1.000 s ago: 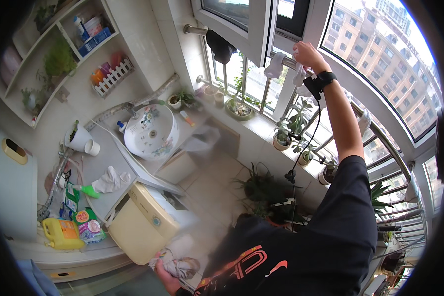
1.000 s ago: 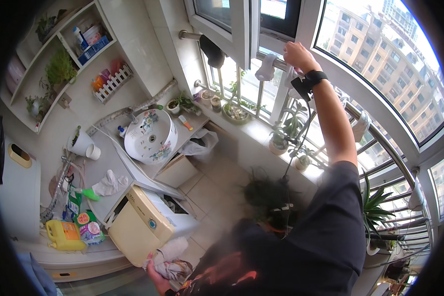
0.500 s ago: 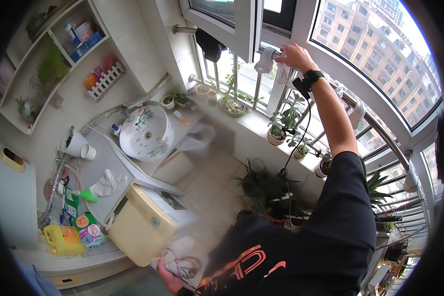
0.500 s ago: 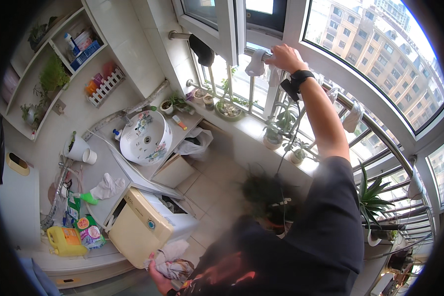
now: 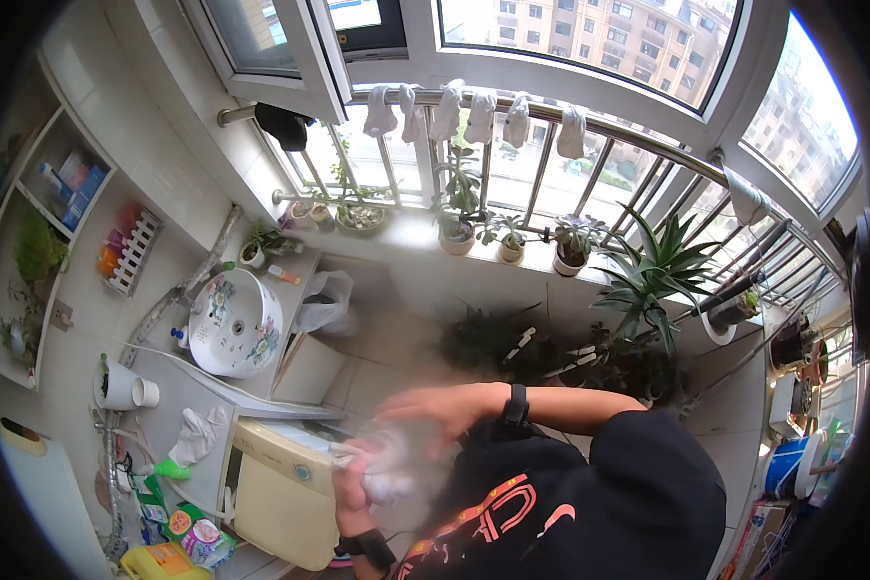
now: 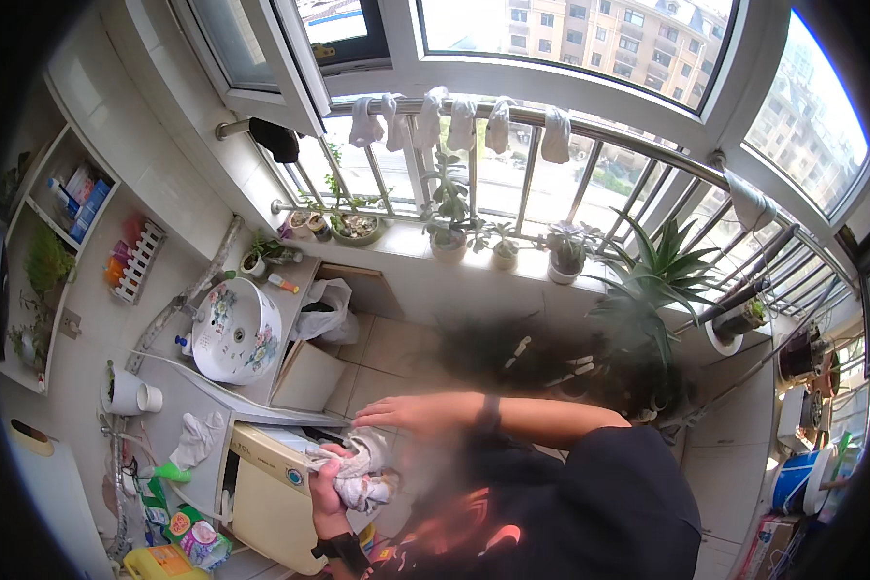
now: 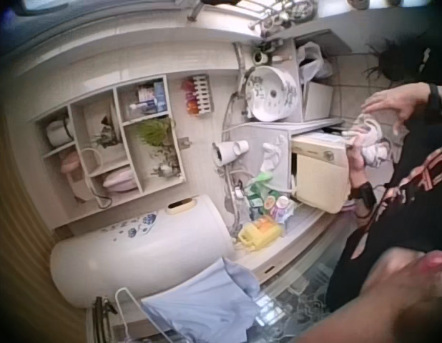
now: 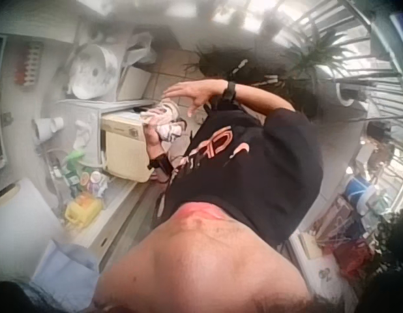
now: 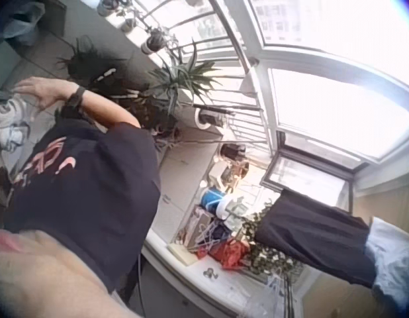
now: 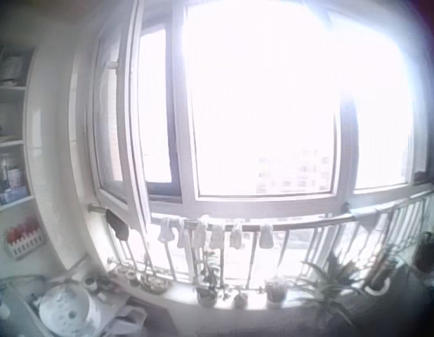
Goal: The person walks to a balcony, takes a white cloth, and places it onto a blue plastic hanger by hand before hanging it on a laundry rack alongside other drying clothes.
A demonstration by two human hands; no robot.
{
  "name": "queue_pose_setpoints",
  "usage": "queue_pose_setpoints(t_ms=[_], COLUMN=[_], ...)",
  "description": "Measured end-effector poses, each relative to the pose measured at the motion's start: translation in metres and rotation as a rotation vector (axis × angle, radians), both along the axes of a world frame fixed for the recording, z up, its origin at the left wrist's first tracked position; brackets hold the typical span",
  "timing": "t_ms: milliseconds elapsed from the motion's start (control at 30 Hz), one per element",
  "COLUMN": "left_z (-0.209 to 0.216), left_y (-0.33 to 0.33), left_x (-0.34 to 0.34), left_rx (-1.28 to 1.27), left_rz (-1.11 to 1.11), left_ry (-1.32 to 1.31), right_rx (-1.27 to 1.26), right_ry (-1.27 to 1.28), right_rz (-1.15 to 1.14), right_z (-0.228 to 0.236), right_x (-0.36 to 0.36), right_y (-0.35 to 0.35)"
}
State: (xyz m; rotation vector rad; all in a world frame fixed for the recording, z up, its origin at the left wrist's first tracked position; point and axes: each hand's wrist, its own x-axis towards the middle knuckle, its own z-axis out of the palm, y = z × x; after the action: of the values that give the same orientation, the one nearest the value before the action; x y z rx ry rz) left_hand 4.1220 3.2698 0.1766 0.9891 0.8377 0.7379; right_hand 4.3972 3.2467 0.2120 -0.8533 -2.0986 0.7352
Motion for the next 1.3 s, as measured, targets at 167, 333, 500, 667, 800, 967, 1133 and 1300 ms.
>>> queue_pose_setpoints(t_ms=[167, 333, 500, 667, 800, 967, 1133, 1300], left_z=[0.046, 0.056, 0.055, 0.042, 0.02, 0.009, 0.012, 0.027], left_y=[-0.006, -0.037, -0.081, -0.196, -0.295, -0.384, -0.421, -0.427], left_x=[0.083, 0.123, 0.146, 0.224, 0.254, 0.251, 0.246, 0.246], left_rx=[0.036, -0.01, -0.098, 0.112, 0.311, 0.283, 0.347, 0.255], left_rz=[-0.345, -0.35, -0.576, -1.067, -1.088, -1.086, -1.187, -1.157], left_ry=[-0.053, -0.169, -0.237, -0.04, 0.113, 0.204, 0.252, 0.144], right_rx=[-0.412, -0.6, -0.618, -0.654, -0.627, -0.666, -0.407, -0.531], right_ry=[0.038, 0.774, 1.347, 1.498, 1.067, 0.967, 0.806, 1.004], right_rz=[-0.178, -0.469, -0.594, -0.569, -0.868, -1.214, -1.368, -1.504], right_z=[-0.001, -0.001, -0.009, -0.046, -0.019, -0.009, 0.002, -0.032], right_x=[0.024, 0.073, 0.091, 0.09, 0.082, 0.065, 0.039, 0.006], right_y=[-0.066, -0.163, -0.262, -0.369, -0.45, -0.543, -0.617, -0.675])
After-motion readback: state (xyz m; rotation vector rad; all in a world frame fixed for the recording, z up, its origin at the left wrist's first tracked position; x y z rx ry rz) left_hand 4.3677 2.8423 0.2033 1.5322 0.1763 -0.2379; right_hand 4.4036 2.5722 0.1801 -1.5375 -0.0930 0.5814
